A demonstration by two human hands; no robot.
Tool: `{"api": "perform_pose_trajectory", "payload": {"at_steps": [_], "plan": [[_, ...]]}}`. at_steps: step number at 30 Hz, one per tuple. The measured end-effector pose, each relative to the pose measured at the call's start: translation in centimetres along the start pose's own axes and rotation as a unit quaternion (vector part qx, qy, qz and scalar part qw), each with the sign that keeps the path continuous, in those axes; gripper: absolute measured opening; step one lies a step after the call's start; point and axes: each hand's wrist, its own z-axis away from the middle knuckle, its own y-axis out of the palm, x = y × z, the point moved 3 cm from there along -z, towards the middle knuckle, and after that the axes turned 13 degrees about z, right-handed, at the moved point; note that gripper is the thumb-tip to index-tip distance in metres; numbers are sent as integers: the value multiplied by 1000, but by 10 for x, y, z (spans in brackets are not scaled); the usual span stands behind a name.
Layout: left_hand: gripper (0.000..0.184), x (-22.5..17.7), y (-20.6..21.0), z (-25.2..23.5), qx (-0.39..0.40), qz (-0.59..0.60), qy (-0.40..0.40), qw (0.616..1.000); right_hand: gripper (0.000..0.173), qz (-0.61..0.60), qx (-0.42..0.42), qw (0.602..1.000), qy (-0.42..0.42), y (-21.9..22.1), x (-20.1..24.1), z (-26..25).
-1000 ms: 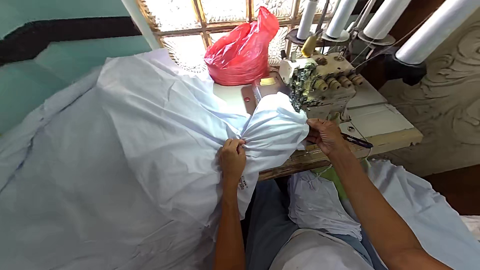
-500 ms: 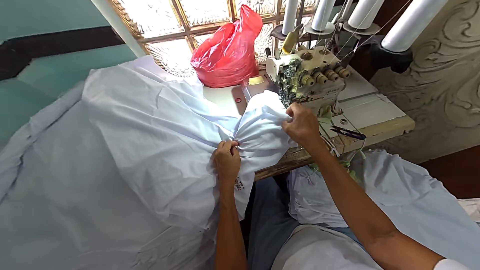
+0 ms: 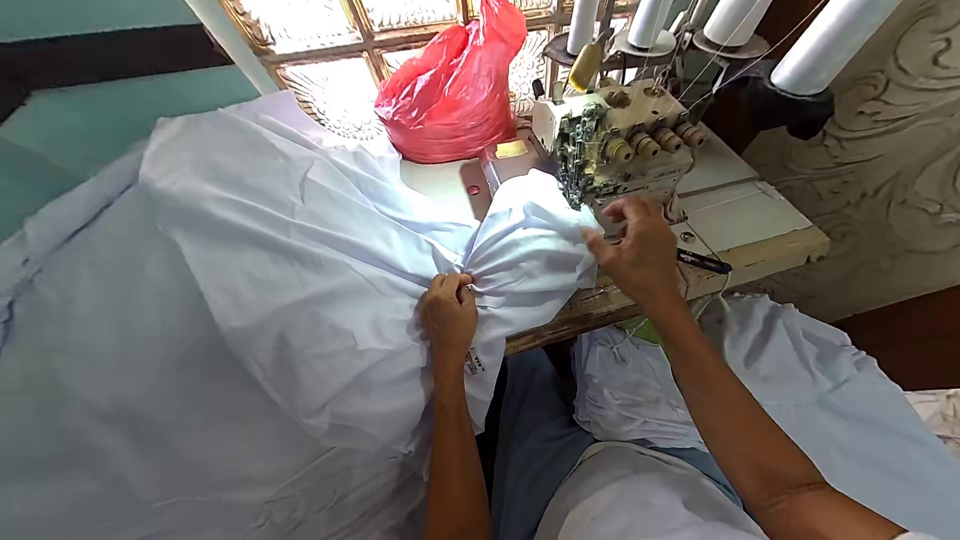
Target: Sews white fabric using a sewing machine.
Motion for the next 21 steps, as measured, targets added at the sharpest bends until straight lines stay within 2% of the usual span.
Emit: {"api": "perform_pose_trajectory", "payload": {"at_steps": [1, 4, 6, 9, 11, 13, 15, 17, 19, 21], "plan": [[19, 0, 0, 0, 1, -1, -3, 1000, 40, -4, 1, 1000, -8, 7, 3, 0], [19, 0, 0, -2, 4, -9, -9, 1000, 19, -27, 13, 1000, -1, 21, -4, -3], [19, -1, -1, -2, -4, -19, -4, 1000, 15, -49, 2, 999, 4, 22, -10, -2], [22, -10, -5, 3, -64, -46, 82, 993, 16, -55, -23, 998, -13, 18, -11, -2], [23, -30, -12, 8, -106, -39, 154, 982, 17, -64, -25, 997, -37, 12, -5, -6], [21, -59, -21, 17, -89, 6, 196, 976, 19, -111, 11, 992, -54, 2, 5, -10], [17, -88, -24, 27, 26, 84, 193, 977, 19, -211, 78, 972, -66, -16, 22, -16], [19, -108, -16, 32, 216, 147, 174, 949, 20, -357, 138, 917, -108, -41, 45, -19], [25, -121, -5, 30, 389, 136, 145, 899, 20, -440, 155, 864, -191, -70, 69, -21], [28, -132, 3, 17, 474, 67, 111, 871, 20, -429, 133, 855, -259, -92, 83, -23]]}}
